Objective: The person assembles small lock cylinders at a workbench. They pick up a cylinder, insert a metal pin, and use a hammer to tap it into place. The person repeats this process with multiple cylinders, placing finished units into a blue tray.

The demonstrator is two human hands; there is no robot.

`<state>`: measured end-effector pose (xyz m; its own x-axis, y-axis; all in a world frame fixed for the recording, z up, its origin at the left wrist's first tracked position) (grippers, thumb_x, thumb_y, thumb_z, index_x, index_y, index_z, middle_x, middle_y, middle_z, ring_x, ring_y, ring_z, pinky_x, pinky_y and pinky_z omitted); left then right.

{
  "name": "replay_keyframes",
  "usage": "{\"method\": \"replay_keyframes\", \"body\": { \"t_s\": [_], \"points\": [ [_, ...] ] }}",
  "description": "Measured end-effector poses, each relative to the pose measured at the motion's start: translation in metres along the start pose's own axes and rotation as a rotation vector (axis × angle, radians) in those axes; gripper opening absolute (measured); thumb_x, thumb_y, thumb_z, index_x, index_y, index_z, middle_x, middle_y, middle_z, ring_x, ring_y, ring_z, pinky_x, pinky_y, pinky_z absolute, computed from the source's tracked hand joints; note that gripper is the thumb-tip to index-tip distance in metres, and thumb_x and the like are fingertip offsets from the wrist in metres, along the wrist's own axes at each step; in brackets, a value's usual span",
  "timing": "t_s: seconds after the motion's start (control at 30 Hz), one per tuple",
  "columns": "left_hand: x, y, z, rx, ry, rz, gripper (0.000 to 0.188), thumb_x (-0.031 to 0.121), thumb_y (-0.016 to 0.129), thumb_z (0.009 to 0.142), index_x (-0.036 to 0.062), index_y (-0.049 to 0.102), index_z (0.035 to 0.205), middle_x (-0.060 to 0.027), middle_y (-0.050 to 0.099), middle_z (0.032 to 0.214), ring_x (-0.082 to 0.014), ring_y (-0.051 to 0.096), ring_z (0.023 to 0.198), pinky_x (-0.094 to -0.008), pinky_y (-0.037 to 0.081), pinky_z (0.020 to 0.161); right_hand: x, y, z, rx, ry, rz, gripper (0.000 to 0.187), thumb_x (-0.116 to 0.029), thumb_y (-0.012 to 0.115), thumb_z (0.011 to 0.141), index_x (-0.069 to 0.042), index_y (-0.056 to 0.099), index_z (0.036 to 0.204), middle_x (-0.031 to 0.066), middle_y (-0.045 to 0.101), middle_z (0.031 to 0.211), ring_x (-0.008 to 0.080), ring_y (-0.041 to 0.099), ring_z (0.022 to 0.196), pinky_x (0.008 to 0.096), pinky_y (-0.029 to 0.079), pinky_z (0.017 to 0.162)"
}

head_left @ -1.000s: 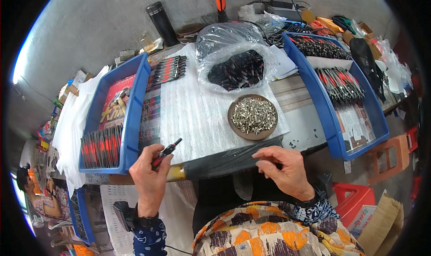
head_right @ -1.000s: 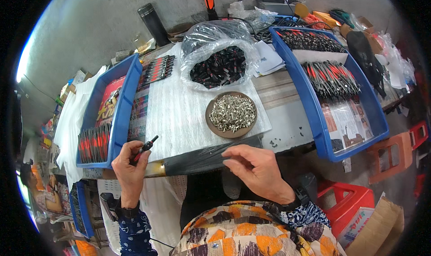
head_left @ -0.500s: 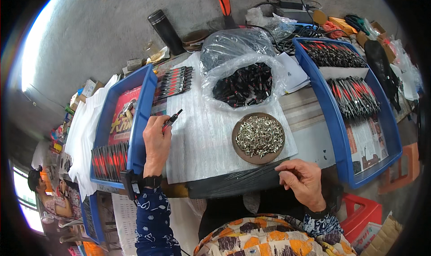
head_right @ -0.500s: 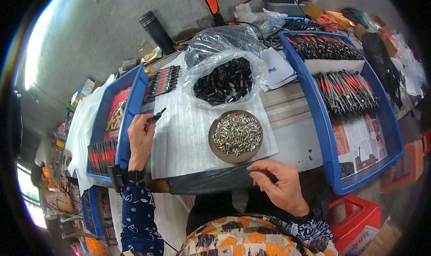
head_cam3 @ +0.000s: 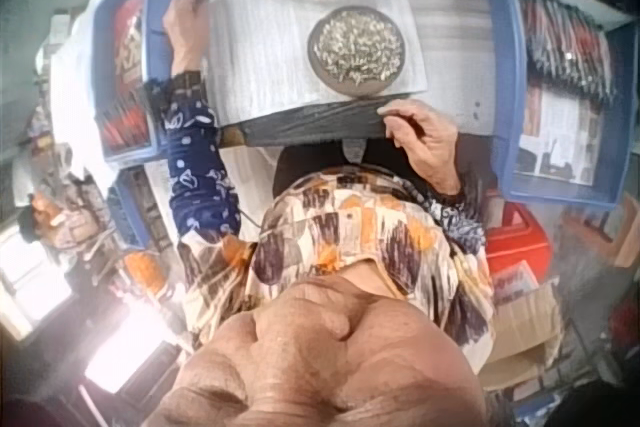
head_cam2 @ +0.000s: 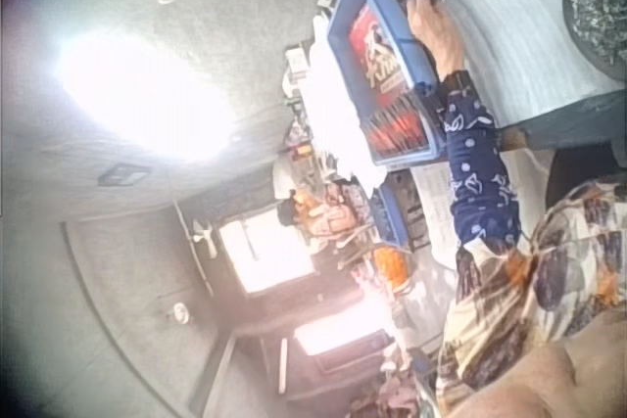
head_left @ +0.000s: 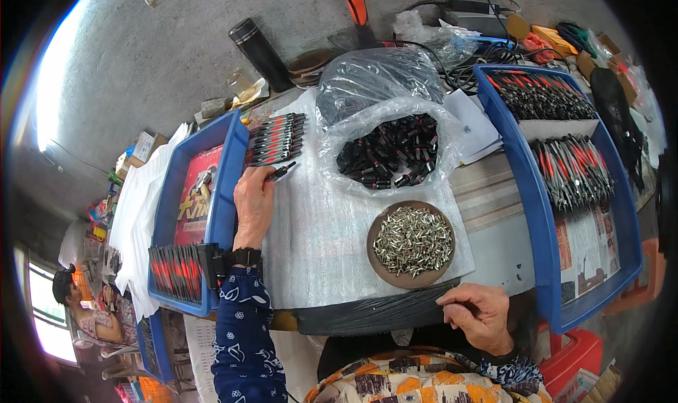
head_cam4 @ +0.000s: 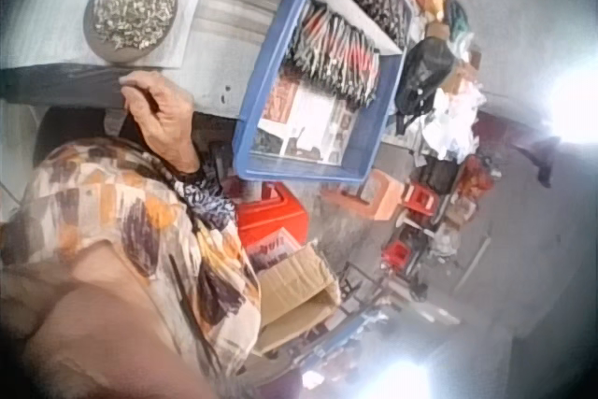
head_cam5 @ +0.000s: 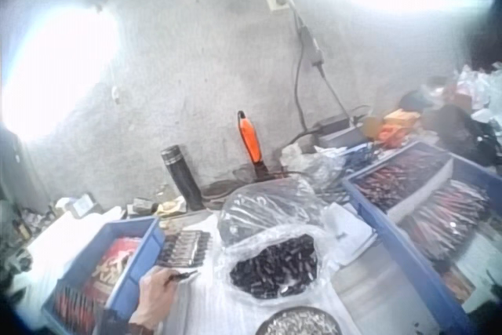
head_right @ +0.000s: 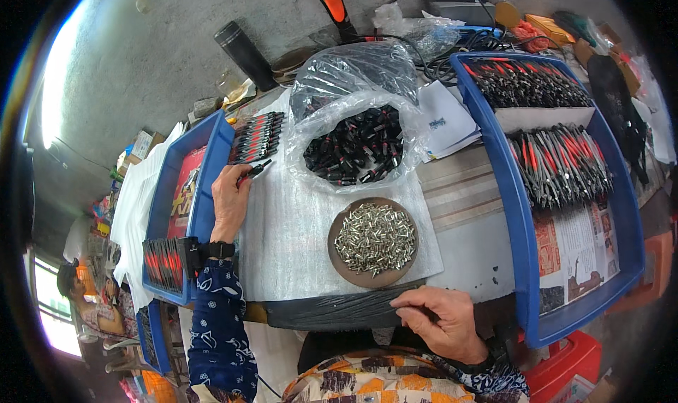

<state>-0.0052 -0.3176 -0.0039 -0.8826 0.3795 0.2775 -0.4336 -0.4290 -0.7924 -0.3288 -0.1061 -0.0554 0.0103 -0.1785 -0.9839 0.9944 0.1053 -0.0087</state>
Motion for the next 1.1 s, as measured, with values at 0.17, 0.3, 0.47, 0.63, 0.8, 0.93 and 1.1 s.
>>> {"method": "replay_keyframes", "body": {
  "t_s": [0.17,0.3,0.47,0.63,0.8,0.93,1.1],
  "points": [
    [-0.006,0.014,0.011,-0.008,0.051,-0.005,0.025,-0.004,0.067,0.076,0.0025,0.068,0.100,-0.0129,0.065,0.092,-0.0312,0.063,0.085,-0.0378,0.049,0.076,-0.003,0.000,0.003,0.010,-0.042,-0.026,0.010,0.006,0.063,0.083,0.006,0.068,0.092,0.0107,0.065,0.069,0.0131,0.063,0.056,0.0238,0.048,0.050],
    [-0.004,0.017,0.016,0.029,0.135,0.035,0.024,-0.004,0.067,0.076,0.0039,0.069,0.099,-0.0107,0.066,0.092,-0.0286,0.063,0.087,-0.0356,0.049,0.079,-0.008,0.000,0.005,0.003,-0.105,-0.067,0.011,0.009,0.062,0.081,0.006,0.068,0.090,0.0106,0.064,0.065,0.0133,0.063,0.053,0.0235,0.048,0.047],
    [-0.008,0.020,0.016,0.081,0.161,0.042,0.025,-0.004,0.068,0.076,0.0056,0.071,0.098,-0.0094,0.068,0.094,-0.0292,0.062,0.091,-0.0364,0.048,0.082,-0.003,-0.001,0.003,-0.015,-0.056,-0.059,0.014,0.002,0.069,0.082,0.003,0.069,0.096,0.0101,0.067,0.071,0.0153,0.063,0.058,0.0269,0.047,0.051],
    [-0.004,0.014,0.017,0.134,0.167,0.059,0.025,-0.006,0.065,0.074,0.0059,0.072,0.095,-0.0101,0.068,0.097,-0.0318,0.062,0.094,-0.0396,0.049,0.084,-0.004,-0.001,0.001,0.020,-0.065,-0.040,0.013,0.003,0.069,0.083,0.003,0.069,0.096,0.0100,0.067,0.072,0.0140,0.063,0.059,0.0261,0.048,0.053],
    [0.025,-0.010,0.005,0.112,0.104,0.000,0.026,-0.004,0.066,0.074,0.0063,0.072,0.096,-0.0110,0.068,0.098,-0.0319,0.063,0.095,-0.0402,0.049,0.085,0.004,-0.003,-0.002,0.073,0.029,0.005,0.012,0.007,0.064,0.084,0.006,0.068,0.095,0.0086,0.065,0.071,0.0098,0.061,0.059,0.0232,0.048,0.052],
    [0.072,-0.048,-0.033,0.043,0.136,-0.027,0.020,0.001,0.069,0.079,0.0044,0.071,0.098,-0.0128,0.068,0.100,-0.0318,0.065,0.091,-0.0369,0.051,0.079,0.008,-0.007,-0.005,0.146,0.054,0.048,0.012,0.007,0.059,0.084,0.006,0.068,0.092,0.0069,0.063,0.069,0.0084,0.057,0.055,0.0203,0.044,0.049],
    [0.088,-0.123,-0.085,0.155,0.081,0.154,0.014,0.004,0.070,0.078,0.0074,0.071,0.092,-0.0090,0.066,0.085,-0.0282,0.064,0.078,-0.0375,0.049,0.071,0.010,-0.005,-0.006,0.147,0.021,0.073,0.009,0.001,0.059,0.089,0.004,0.065,0.094,0.0049,0.060,0.068,0.0069,0.052,0.053,0.0188,0.040,0.048]
  ]
}}
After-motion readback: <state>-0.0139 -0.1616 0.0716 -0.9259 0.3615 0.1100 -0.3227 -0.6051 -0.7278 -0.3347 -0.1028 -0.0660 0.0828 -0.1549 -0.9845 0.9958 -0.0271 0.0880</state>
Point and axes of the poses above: each hand's wrist, its own z-axis towards the middle knuckle, its own y-axis out of the palm, x = y × z, the point moved 10 cm from there along z, towards the middle knuckle
